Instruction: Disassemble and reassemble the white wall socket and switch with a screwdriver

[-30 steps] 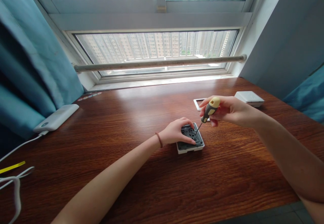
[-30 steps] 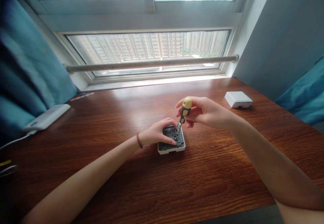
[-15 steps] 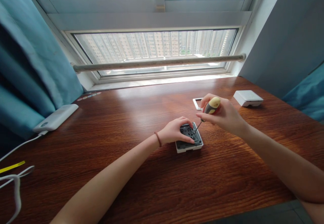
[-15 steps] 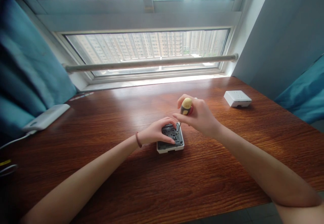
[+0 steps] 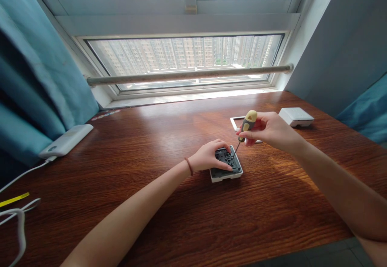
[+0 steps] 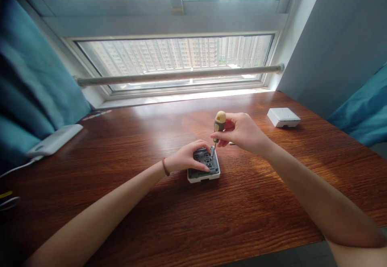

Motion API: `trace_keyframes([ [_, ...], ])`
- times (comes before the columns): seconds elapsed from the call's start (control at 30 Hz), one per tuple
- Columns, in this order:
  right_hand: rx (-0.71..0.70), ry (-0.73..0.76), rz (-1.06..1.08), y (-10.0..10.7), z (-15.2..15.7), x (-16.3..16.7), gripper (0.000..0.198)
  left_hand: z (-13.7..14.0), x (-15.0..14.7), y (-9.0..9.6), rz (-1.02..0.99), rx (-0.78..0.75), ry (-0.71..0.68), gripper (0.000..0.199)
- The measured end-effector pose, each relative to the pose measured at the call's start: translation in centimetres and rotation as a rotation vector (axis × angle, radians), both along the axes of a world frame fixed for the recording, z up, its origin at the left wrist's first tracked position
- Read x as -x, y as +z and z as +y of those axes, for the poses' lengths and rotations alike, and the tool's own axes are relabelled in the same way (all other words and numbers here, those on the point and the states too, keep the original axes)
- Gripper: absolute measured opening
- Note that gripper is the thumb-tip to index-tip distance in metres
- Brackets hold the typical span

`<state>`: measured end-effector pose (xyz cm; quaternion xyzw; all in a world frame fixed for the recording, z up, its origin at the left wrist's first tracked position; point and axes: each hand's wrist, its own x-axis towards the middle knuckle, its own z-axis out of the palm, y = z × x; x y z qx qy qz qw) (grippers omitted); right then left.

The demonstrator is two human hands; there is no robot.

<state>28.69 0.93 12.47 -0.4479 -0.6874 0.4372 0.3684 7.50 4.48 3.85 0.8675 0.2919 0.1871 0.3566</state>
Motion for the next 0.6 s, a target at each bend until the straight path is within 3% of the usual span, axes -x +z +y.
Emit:
trace_keyframes([
  [0.17,-0.25,-0.283,-0.122,-1.4,-0.1,1.2,0.031,0.0,0.0,0.0,0.01,-0.009,-0.001,0.049],
  [0.27,-0.385,-0.376,-0.106,-2.3,-0.2,1.8,0.031,0.0,0.0,0.0,0.007,-0.009,-0.002,0.048],
  [0.33,-0.351,-0.316,-0.038,-2.6,-0.3,2.0,0.031,0.0,0.0,0.0,0.007,-0.009,-0.005,0.047],
  [0.5,-0.1,-0.069,0.109,-1.5,-0.4,1.7,0.049,0.0,0.0,-0.1,0.003,-0.016,-0.005,0.047],
  [0.6,-0.109,-0.024,0.131,-0.3,-0.4,1.0,0.047,0.0,0.1,-0.1,0.0,-0.014,-0.004,0.047],
])
